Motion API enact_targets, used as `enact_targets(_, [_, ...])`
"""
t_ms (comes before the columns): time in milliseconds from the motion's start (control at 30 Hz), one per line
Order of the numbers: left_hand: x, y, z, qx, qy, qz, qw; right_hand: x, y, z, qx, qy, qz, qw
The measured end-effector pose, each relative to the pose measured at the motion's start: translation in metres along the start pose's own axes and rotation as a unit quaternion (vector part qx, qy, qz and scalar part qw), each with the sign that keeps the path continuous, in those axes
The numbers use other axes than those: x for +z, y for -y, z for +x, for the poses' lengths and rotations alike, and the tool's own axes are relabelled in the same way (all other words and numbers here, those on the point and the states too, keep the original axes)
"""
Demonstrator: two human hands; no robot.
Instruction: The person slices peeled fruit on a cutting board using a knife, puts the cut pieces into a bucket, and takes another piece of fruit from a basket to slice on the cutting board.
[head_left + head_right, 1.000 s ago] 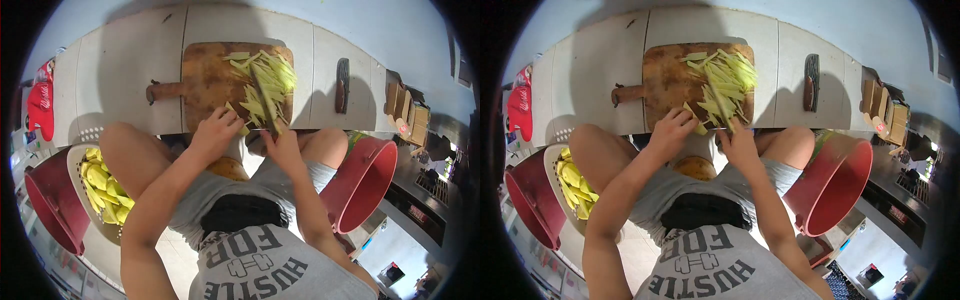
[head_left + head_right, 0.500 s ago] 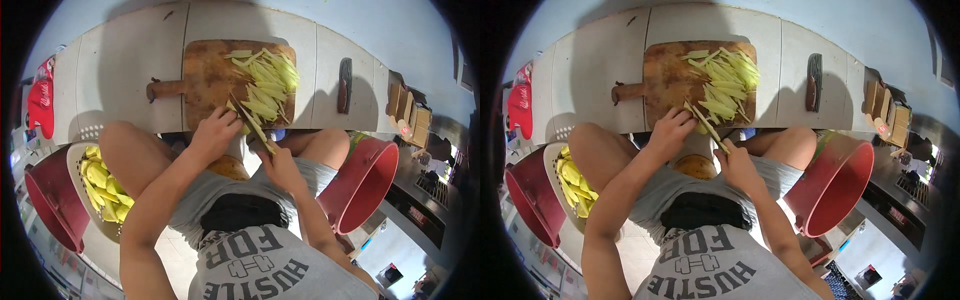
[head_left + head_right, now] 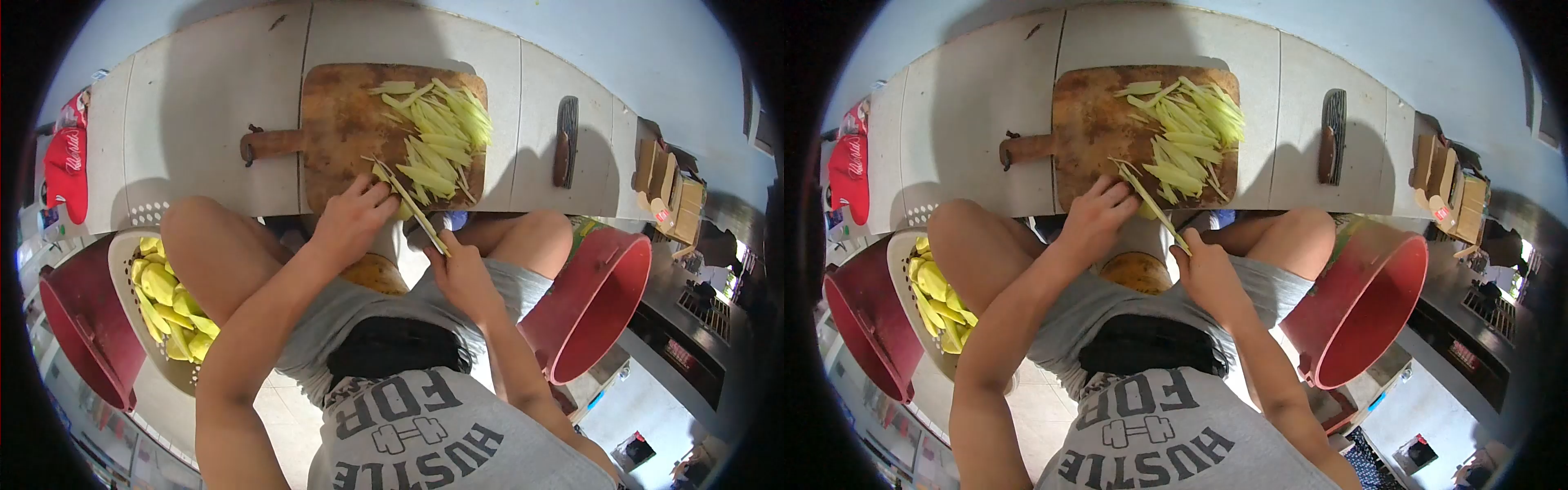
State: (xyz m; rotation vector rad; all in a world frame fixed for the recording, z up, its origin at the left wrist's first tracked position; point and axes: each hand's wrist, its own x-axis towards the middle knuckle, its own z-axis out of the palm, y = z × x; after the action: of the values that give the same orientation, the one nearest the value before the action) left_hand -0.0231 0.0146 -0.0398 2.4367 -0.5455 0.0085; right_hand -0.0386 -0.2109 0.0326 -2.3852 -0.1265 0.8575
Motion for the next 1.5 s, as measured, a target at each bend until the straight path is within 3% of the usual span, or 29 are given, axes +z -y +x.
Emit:
enact_targets(433, [-0.005,-0.002,0.002,-0.008,0.006,-0.019,1.0,0.024,-0.011,0.016,-0.007,-0.024,-0.022,0.999])
enact_targets(500, [-0.004,-0.004,0.002,-0.014,-0.002,-0.035,0.999,0.038,-0.022,0.035,-0.072,-0.048,0.004,0.996])
enact_targets(633, [-0.001,0.003,0.001,-0.005,-0.008,-0.023,1.0,0.045,-0.028,0.053,-0.028,-0.041,0.03,0.998])
enact_targets(700, [0.002,-0.001,0.0,0.004,-0.02,-0.032,0.999,0.034,-0.036,0.056,-0.1,-0.016,0.081,0.992])
enact_targets(767, [0.001,-0.001,0.0,-0.003,-0.02,-0.022,1.0,0.028,-0.036,0.054,-0.065,0.006,0.069,0.995])
enact_targets(933, [0.003,0.004,-0.003,0.013,-0.031,-0.028,0.999,0.016,-0.019,0.034,-0.085,-0.077,0.023,0.993])
enact_targets(1033, [0.0,0.002,-0.001,0.015,-0.01,-0.008,1.0,0.016,-0.01,0.014,-0.027,-0.032,0.011,0.999])
enact_targets(1300, [-0.003,0.004,-0.002,0.02,-0.006,0.0,1.0,0.033,-0.019,0.016,-0.017,-0.02,-0.011,1.0])
enact_targets(1367, [-0.001,0.004,-0.001,0.025,-0.02,-0.01,0.999,0.048,-0.032,0.032,-0.062,-0.038,0.026,0.997])
enact_targets(1500, [-0.001,0.005,0.0,0.005,0.0,-0.016,1.0,0.051,-0.024,0.051,-0.046,-0.066,0.002,0.997])
